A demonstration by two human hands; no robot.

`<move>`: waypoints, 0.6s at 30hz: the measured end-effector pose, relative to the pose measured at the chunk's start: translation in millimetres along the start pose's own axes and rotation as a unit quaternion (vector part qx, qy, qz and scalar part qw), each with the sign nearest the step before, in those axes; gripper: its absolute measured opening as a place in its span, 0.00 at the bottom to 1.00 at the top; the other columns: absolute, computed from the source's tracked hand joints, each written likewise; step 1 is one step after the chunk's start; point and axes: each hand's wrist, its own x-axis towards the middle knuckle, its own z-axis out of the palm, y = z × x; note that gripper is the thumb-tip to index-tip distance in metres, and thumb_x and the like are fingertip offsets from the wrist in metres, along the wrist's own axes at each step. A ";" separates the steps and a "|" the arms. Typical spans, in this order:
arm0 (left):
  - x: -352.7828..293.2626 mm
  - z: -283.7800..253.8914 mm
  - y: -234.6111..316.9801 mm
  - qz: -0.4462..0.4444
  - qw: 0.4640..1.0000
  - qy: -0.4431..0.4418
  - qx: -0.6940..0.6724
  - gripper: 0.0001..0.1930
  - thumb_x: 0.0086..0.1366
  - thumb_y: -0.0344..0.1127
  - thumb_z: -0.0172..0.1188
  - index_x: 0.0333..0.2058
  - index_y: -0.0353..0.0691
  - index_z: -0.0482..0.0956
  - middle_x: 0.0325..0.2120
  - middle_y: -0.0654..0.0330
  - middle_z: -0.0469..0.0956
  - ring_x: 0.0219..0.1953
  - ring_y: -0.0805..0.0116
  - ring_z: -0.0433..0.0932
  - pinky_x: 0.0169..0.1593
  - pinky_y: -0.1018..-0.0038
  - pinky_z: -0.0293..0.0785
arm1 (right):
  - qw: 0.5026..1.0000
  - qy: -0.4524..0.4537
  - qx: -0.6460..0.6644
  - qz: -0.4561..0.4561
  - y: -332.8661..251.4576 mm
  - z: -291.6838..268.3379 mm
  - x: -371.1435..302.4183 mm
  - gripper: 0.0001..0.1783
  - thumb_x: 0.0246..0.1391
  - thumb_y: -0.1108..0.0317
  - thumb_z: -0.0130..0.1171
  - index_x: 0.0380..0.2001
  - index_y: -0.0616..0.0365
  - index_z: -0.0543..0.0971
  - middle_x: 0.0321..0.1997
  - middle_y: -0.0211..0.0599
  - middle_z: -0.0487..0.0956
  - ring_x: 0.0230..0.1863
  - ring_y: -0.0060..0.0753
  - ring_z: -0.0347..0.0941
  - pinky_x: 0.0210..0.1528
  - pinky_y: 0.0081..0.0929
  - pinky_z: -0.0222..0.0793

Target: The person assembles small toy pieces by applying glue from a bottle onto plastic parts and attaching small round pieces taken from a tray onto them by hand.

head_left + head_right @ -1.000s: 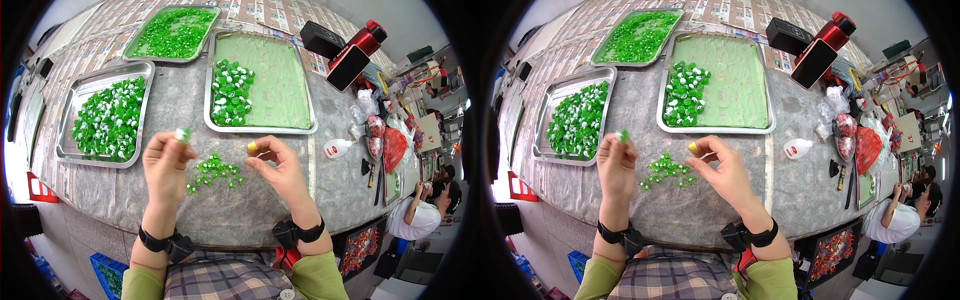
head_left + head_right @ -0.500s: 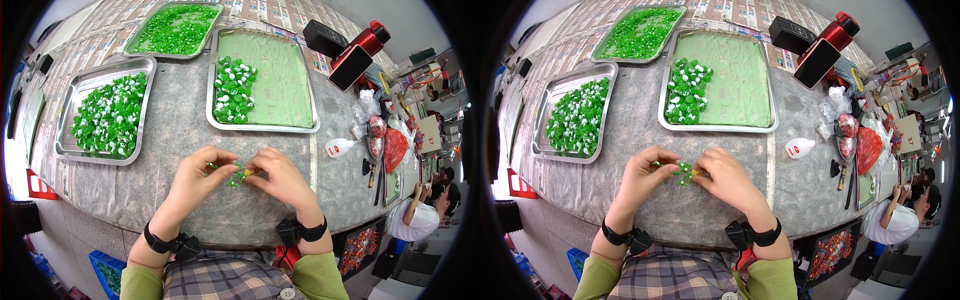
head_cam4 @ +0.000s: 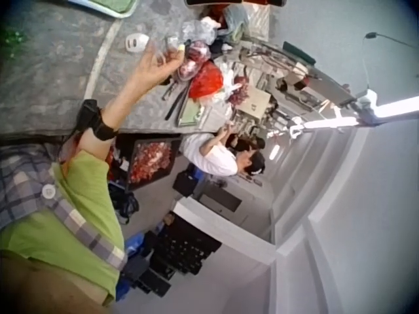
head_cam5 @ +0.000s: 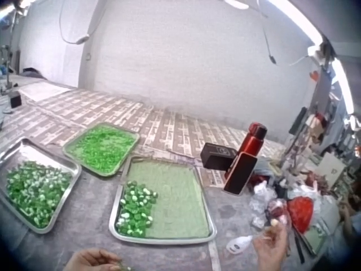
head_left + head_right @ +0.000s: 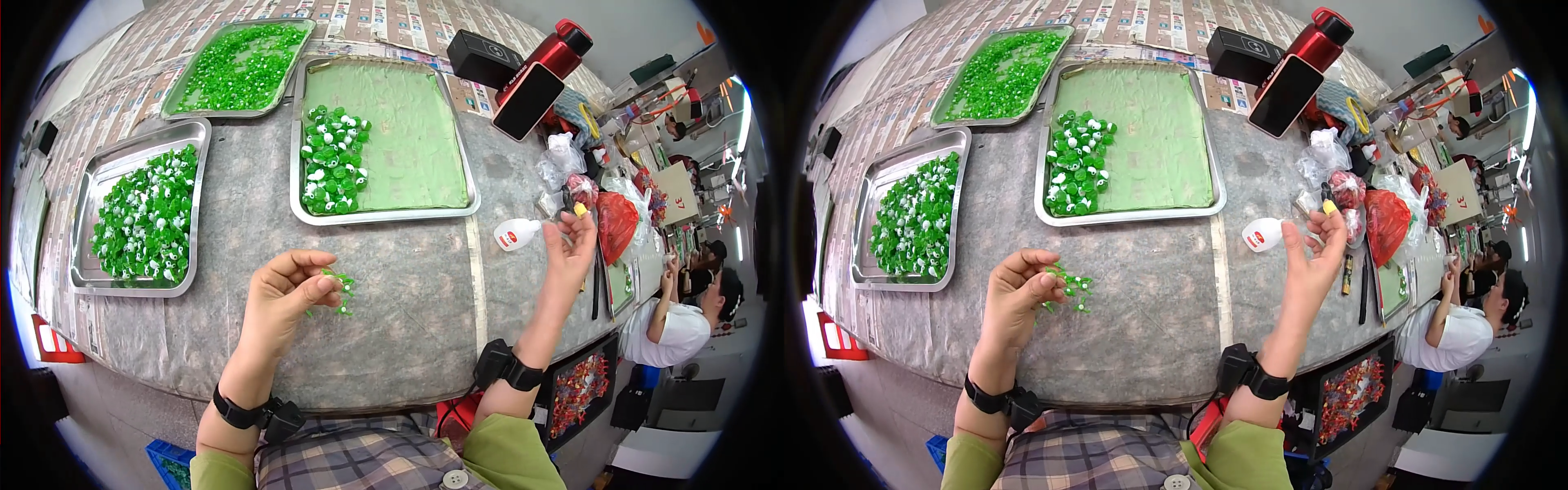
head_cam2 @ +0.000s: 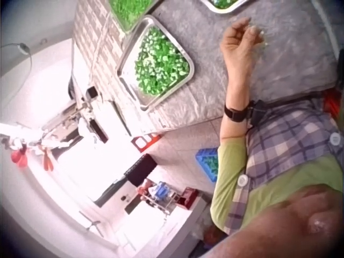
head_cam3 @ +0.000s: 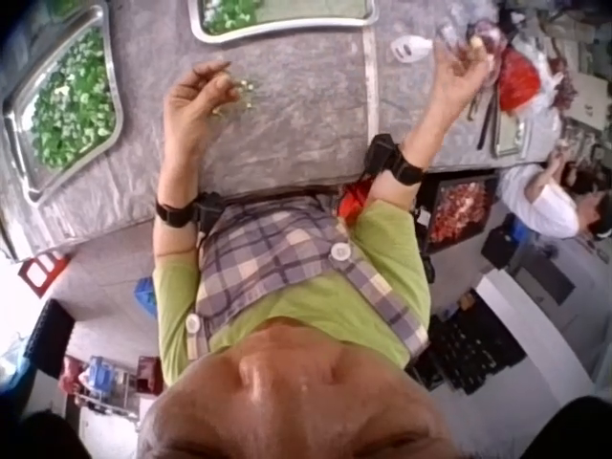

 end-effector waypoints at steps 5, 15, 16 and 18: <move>-1.0 -0.7 -0.9 -0.038 0.998 -0.001 -0.045 0.08 0.53 0.28 0.54 0.32 0.33 0.71 0.24 0.58 0.75 0.26 0.74 0.74 0.31 0.78 0.73 | 0.974 -0.176 -0.107 0.099 58.9 -8.3 -4.4 0.29 0.37 0.66 0.62 0.44 0.64 0.64 0.39 0.36 0.70 0.39 0.24 0.66 0.41 0.20 0.60; 1.0 -10.1 -9.2 -0.077 0.978 -0.049 -0.185 0.07 0.53 0.29 0.54 0.31 0.36 0.72 0.24 0.59 0.74 0.25 0.73 0.74 0.31 0.79 0.74 | 0.946 -0.207 0.224 0.107 -69.7 41.5 -29.8 0.22 0.41 0.67 0.59 0.40 0.65 0.66 0.34 0.34 0.72 0.36 0.22 0.67 0.40 0.18 0.61; 1.3 -10.5 -8.2 -0.085 0.974 -0.053 -0.204 0.06 0.53 0.28 0.53 0.31 0.36 0.71 0.23 0.59 0.74 0.25 0.73 0.74 0.31 0.80 0.74 | 0.952 -0.199 0.225 0.059 -74.6 43.3 -33.7 0.22 0.39 0.66 0.61 0.37 0.64 0.67 0.32 0.33 0.71 0.34 0.21 0.66 0.38 0.16 0.61; 2.9 -9.2 -8.3 -0.091 0.973 -0.047 -0.208 0.06 0.53 0.29 0.54 0.30 0.36 0.71 0.23 0.59 0.73 0.24 0.73 0.73 0.29 0.79 0.73 | 0.954 -0.170 0.246 0.016 -91.4 50.4 -38.4 0.24 0.31 0.60 0.67 0.29 0.62 0.69 0.26 0.27 0.68 0.28 0.17 0.64 0.32 0.12 0.59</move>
